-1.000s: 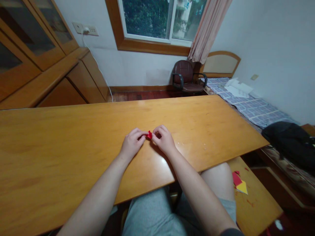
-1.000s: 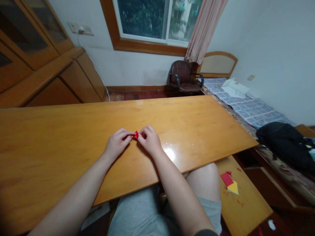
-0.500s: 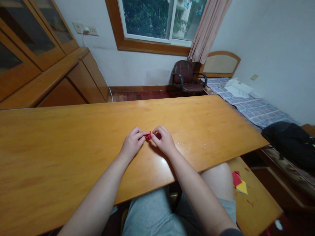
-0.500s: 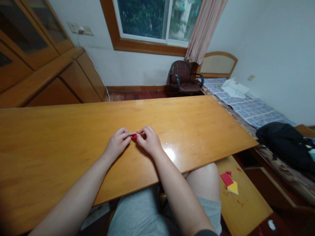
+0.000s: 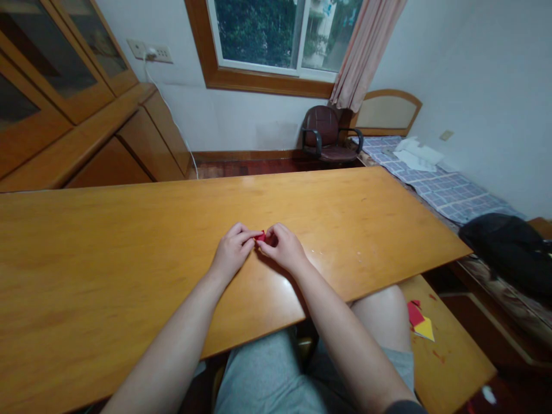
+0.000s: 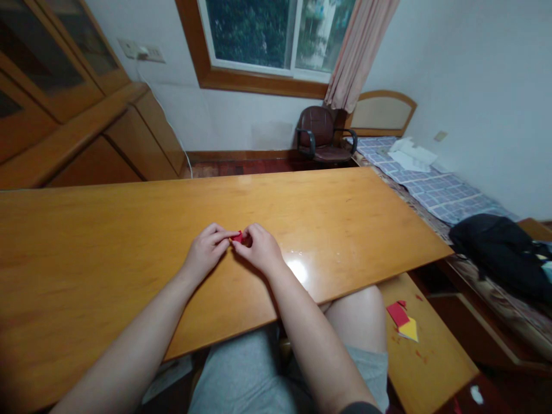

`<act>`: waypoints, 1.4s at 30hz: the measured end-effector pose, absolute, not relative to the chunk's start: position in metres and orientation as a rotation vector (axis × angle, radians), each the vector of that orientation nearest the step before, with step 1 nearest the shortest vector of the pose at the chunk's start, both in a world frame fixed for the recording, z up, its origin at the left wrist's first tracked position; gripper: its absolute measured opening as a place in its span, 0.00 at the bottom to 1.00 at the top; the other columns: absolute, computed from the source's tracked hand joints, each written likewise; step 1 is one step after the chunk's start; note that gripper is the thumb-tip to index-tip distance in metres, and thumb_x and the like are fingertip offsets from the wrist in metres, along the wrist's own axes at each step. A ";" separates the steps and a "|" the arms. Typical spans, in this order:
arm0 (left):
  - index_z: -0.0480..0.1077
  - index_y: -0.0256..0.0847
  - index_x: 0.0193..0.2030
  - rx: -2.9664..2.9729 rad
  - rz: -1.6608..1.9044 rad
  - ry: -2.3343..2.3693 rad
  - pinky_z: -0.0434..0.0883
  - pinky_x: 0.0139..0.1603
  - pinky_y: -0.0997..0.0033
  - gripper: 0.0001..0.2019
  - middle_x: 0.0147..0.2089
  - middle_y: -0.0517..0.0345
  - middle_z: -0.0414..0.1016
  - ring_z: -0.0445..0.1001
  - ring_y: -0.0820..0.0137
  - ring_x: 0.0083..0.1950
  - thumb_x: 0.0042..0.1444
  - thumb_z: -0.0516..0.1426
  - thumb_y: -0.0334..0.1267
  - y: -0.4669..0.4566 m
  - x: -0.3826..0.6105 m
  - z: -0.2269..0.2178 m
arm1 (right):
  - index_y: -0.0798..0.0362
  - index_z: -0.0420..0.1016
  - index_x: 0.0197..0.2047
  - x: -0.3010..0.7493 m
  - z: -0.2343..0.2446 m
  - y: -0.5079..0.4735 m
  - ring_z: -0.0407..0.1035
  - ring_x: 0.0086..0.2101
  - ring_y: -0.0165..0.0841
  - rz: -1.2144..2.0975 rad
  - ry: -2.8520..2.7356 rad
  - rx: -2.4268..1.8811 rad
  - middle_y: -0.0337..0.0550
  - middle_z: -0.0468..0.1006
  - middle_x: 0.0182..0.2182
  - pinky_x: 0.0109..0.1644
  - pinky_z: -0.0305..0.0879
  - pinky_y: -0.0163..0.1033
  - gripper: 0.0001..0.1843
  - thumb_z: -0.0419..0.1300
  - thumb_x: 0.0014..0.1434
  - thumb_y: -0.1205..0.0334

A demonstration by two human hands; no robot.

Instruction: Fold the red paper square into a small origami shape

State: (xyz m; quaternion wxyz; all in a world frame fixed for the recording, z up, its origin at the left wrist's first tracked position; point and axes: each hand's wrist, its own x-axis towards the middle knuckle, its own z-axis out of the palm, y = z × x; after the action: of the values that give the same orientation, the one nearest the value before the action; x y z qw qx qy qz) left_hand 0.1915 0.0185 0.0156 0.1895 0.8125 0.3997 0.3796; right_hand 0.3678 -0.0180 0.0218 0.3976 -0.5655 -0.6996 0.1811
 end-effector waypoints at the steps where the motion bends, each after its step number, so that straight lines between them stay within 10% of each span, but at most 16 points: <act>1: 0.80 0.42 0.42 2.282 1.068 1.121 0.70 0.40 0.71 0.12 0.34 0.58 0.68 0.70 0.71 0.36 0.59 0.54 0.31 0.018 0.192 0.016 | 0.51 0.66 0.31 0.368 0.022 -0.018 0.65 0.29 0.30 0.450 -1.774 -1.433 0.37 0.69 0.28 0.33 0.59 0.34 0.10 0.63 0.56 0.57; 42: 0.75 0.41 0.42 2.362 1.011 1.096 0.73 0.46 0.67 0.10 0.40 0.55 0.71 0.73 0.68 0.42 0.60 0.53 0.31 0.011 0.195 0.023 | 0.52 0.73 0.34 0.370 0.021 -0.017 0.69 0.34 0.33 0.395 -1.747 -1.466 0.42 0.75 0.31 0.39 0.63 0.35 0.07 0.56 0.63 0.61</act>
State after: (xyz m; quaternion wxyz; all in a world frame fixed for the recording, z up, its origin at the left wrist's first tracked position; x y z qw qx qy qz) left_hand 0.1954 0.0111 0.0231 0.1734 0.8327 0.3865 0.3566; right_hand 0.3696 -0.0166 0.0206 0.4018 -0.5800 -0.6913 0.1561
